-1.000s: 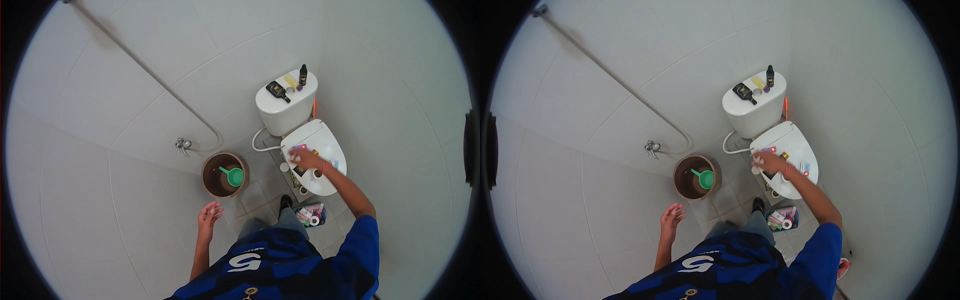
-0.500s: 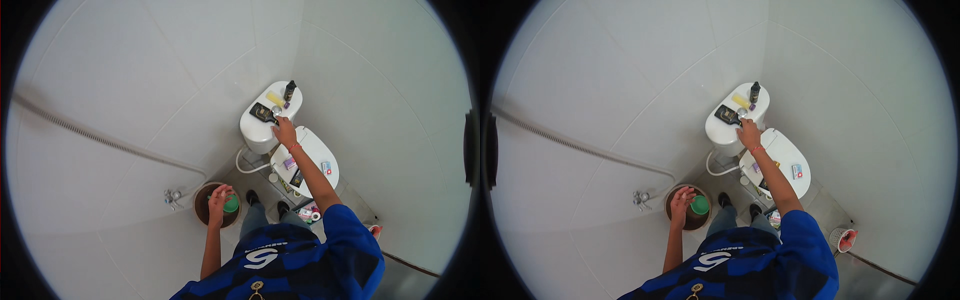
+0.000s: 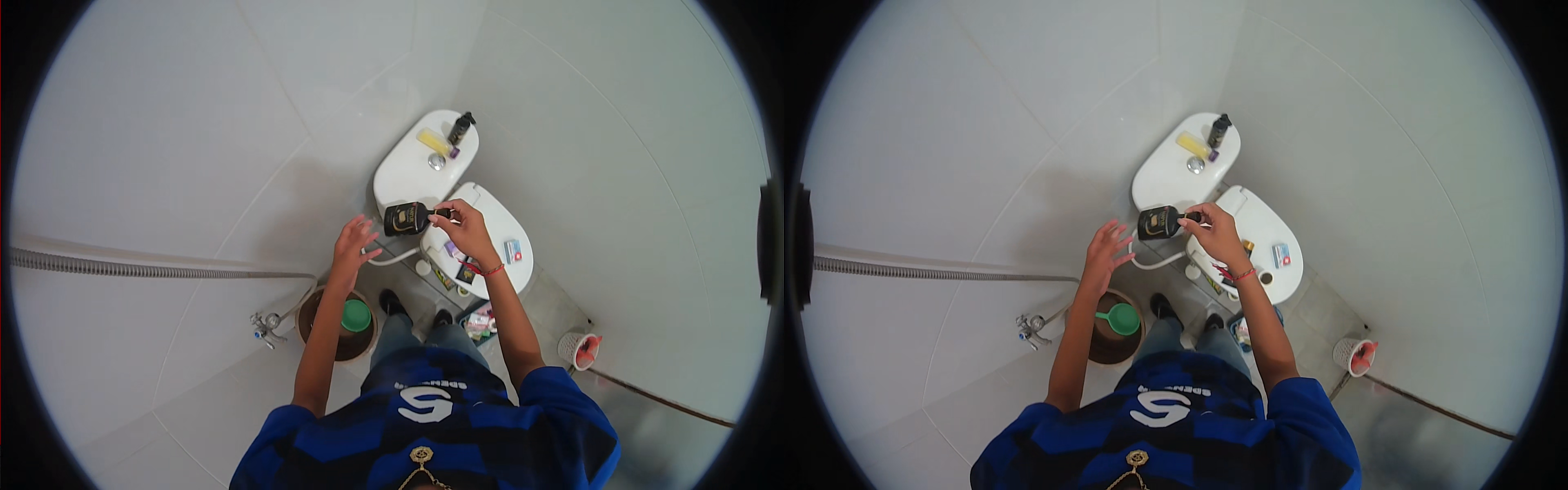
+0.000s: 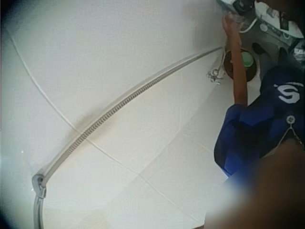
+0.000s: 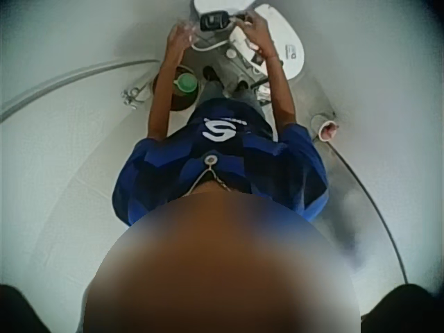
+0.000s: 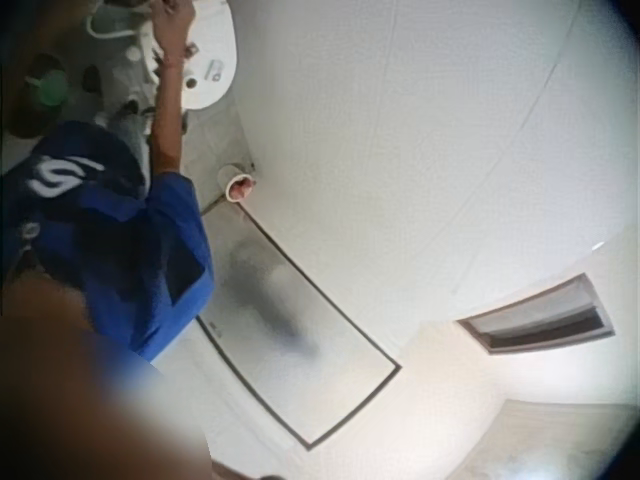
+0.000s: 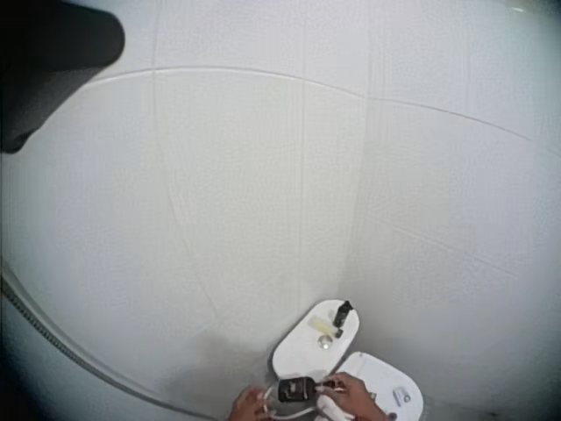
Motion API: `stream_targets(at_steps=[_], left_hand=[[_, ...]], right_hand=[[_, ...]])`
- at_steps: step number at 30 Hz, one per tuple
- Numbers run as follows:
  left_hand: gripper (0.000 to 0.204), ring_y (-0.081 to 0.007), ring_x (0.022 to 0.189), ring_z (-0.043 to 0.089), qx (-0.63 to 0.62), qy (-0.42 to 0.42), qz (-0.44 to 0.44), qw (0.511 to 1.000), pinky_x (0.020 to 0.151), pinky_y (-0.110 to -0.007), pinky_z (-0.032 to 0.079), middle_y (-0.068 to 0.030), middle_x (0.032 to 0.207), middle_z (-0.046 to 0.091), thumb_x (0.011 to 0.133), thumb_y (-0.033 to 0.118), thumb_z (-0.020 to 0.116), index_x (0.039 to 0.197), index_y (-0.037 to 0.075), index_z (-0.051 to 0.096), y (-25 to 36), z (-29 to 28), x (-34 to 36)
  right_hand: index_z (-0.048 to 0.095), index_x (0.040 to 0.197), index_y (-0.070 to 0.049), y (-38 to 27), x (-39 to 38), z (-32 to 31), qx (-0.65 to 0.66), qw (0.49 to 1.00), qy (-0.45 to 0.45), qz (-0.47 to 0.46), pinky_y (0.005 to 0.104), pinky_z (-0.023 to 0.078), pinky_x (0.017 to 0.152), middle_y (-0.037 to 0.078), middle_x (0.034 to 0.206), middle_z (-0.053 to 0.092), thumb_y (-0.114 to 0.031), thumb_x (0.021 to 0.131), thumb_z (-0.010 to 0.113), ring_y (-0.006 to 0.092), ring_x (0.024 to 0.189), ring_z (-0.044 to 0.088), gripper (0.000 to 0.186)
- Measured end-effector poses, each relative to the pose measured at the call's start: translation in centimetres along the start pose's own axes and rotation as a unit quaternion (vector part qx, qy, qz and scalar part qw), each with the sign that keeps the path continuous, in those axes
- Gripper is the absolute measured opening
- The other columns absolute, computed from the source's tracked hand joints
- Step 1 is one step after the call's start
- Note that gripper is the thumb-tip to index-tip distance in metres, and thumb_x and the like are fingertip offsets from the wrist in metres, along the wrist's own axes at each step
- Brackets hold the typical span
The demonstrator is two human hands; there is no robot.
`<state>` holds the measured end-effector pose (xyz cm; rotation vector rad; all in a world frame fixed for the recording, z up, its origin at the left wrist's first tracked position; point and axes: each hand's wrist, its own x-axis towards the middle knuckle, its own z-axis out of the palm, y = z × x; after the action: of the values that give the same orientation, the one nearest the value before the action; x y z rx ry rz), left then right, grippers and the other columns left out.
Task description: Organizing various bottles and bathroom items from the toilet tank into a tray on the floor.
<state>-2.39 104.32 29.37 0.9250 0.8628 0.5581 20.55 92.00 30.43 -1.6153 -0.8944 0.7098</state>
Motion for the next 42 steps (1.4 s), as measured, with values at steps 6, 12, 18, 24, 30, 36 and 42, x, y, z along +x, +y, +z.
stream_targets(at_steps=[6,12,18,24,30,36,42], left_hand=[[0.048,-0.0132,0.093,0.061,0.014,-0.225,-0.089,0.97,0.067,-0.028,0.053,-0.0068,0.12,0.059,0.095,0.019,0.058,0.139,0.008,0.044,-1.8,3.3,-2.5],[0.054,-0.0155,0.099,0.059,-0.042,-0.283,-0.067,0.956,0.073,-0.031,0.057,-0.0106,0.123,0.054,0.088,0.004,0.064,0.134,0.007,0.037,-2.5,8.7,-8.3],[0.053,-0.018,0.114,0.052,-0.034,-0.263,0.027,0.964,0.082,-0.032,0.057,-0.0115,0.126,0.047,0.087,-0.002,0.063,0.13,0.007,0.032,-4.3,13.8,-13.0],[0.049,-0.0188,0.114,0.052,-0.015,-0.209,0.099,0.973,0.089,-0.033,0.055,-0.0139,0.126,0.045,0.089,-0.003,0.059,0.129,0.004,0.032,-4.7,16.6,-17.9],[0.051,-0.0179,0.109,0.057,0.003,-0.126,0.125,0.984,0.083,-0.033,0.057,-0.0159,0.125,0.05,0.094,0.004,0.059,0.136,0.004,0.03,-5.7,18.1,-22.7],[0.055,-0.0162,0.098,0.063,0.064,-0.078,0.139,0.985,0.074,-0.03,0.059,-0.0151,0.114,0.061,0.096,0.009,0.057,0.141,-0.001,0.029,-7.2,18.9,-25.9],[0.051,-0.0138,0.094,0.063,0.08,-0.071,0.172,0.979,0.066,-0.027,0.058,-0.0149,0.111,0.062,0.095,0.01,0.059,0.137,-0.005,0.033,-7.1,19.3,-28.2]], right_hand=[[0.061,0.107,-0.001,-4.8,-4.9,-4.1,0.146,0.981,-0.11,0.059,0.0234,0.049,0.074,0.002,0.089,0.064,-0.01,0.088,0.071,0.0064,0.081,0.059,0.023],[0.06,0.112,-0.003,-5.1,-9.0,-6.6,0.199,0.979,-0.033,0.04,0.0168,0.038,0.06,-0.005,0.088,0.062,-0.013,0.091,0.067,-0.0002,0.077,0.055,0.024],[0.055,0.125,0.0,-5.6,-14.3,-7.9,0.302,0.951,-0.033,0.049,0.0279,0.045,0.095,0.004,0.113,0.062,-0.014,0.095,0.06,0.0104,0.106,0.057,0.033],[0.045,0.133,0.004,-5.7,-18.8,-9.6,0.304,0.947,-0.103,0.007,0.0264,0.045,0.095,0.007,0.118,0.06,-0.007,0.091,0.065,0.0104,0.109,0.056,0.048],[0.043,0.134,0.005,-6.0,-21.5,-9.9,0.349,0.93,-0.11,0.016,0.0278,0.047,0.094,0.01,0.118,0.061,-0.005,0.09,0.065,0.0127,0.108,0.058,0.05],[0.042,0.134,0.004,-6.7,-24.0,-10.4,0.332,0.934,-0.125,0.041,0.0276,0.048,0.092,0.011,0.113,0.064,-0.005,0.09,0.065,0.0132,0.103,0.061,0.051],[0.041,0.136,0.003,-8.2,-26.5,-10.8,0.308,0.943,-0.125,0.014,0.0281,0.049,0.09,0.01,0.11,0.066,-0.007,0.091,0.065,0.014,0.1,0.063,0.052]])
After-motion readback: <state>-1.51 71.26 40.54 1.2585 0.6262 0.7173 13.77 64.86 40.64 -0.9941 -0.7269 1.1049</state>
